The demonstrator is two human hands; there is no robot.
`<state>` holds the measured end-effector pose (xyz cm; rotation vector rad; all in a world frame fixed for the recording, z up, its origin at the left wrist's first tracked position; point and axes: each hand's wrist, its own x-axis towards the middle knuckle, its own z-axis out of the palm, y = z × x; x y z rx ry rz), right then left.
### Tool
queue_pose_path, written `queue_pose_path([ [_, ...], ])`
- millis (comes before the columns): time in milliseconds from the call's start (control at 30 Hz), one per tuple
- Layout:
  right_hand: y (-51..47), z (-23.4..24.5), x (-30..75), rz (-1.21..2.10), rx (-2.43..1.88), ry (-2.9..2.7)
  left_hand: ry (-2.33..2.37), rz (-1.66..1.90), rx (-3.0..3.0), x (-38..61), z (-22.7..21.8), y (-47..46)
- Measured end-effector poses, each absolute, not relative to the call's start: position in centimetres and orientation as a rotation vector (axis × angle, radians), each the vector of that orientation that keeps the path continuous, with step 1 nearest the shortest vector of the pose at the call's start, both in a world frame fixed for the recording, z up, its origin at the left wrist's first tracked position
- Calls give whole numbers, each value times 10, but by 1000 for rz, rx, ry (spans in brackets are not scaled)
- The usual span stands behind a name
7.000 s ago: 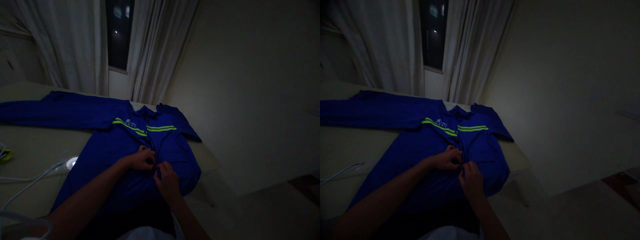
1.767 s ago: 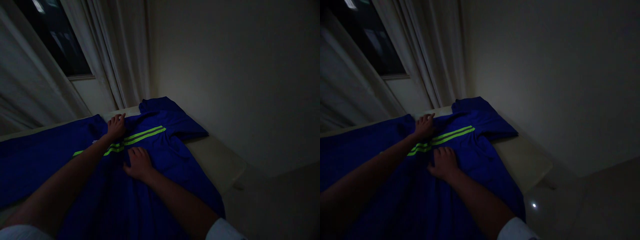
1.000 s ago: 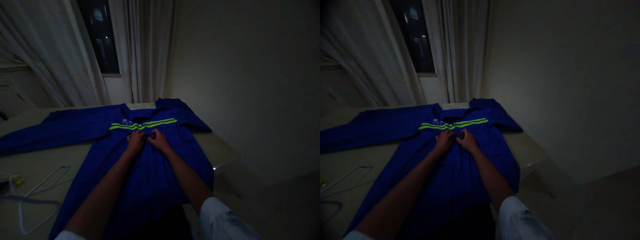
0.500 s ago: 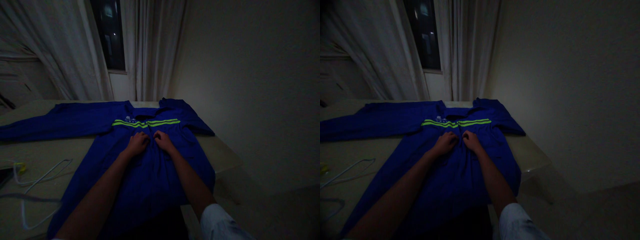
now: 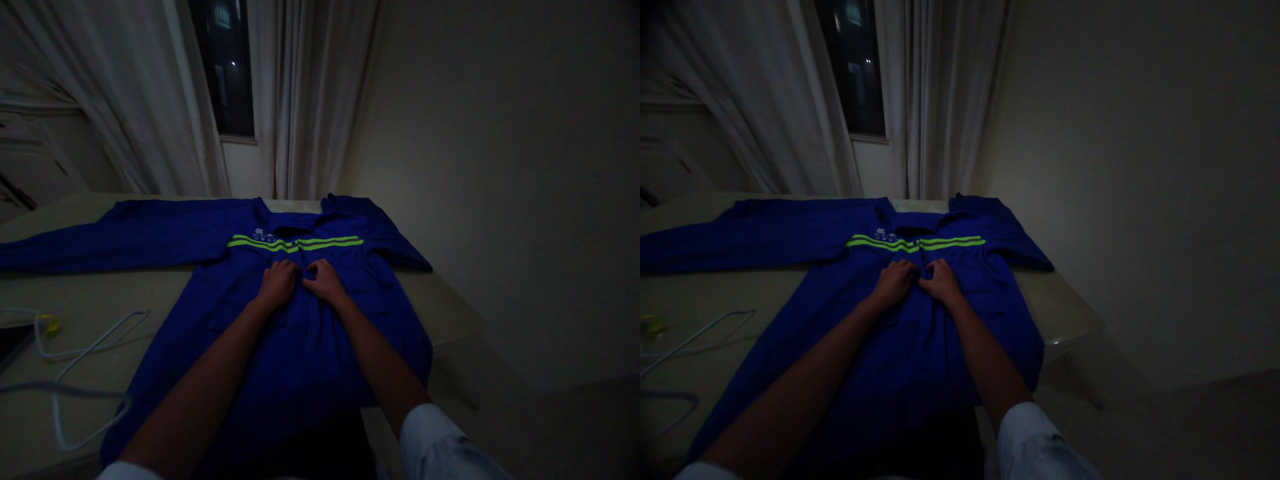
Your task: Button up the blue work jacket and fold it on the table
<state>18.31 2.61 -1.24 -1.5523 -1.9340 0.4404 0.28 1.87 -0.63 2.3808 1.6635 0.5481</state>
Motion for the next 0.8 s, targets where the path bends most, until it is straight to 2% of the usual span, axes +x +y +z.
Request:
queue_pose_path([
  [433,41,-12,178,194,-1680,-1945,1744,579,2228,8,3,25],
  [533,51,-15,184,301,-1599,-1880,1817,553,2117,14,7,32],
  [700,72,-11,194,584,-1518,-1830,1828,702,2053,20,0,37],
  [800,80,-9,192,642,-1483,-1852,1795,762,2005,18,-4,37],
])
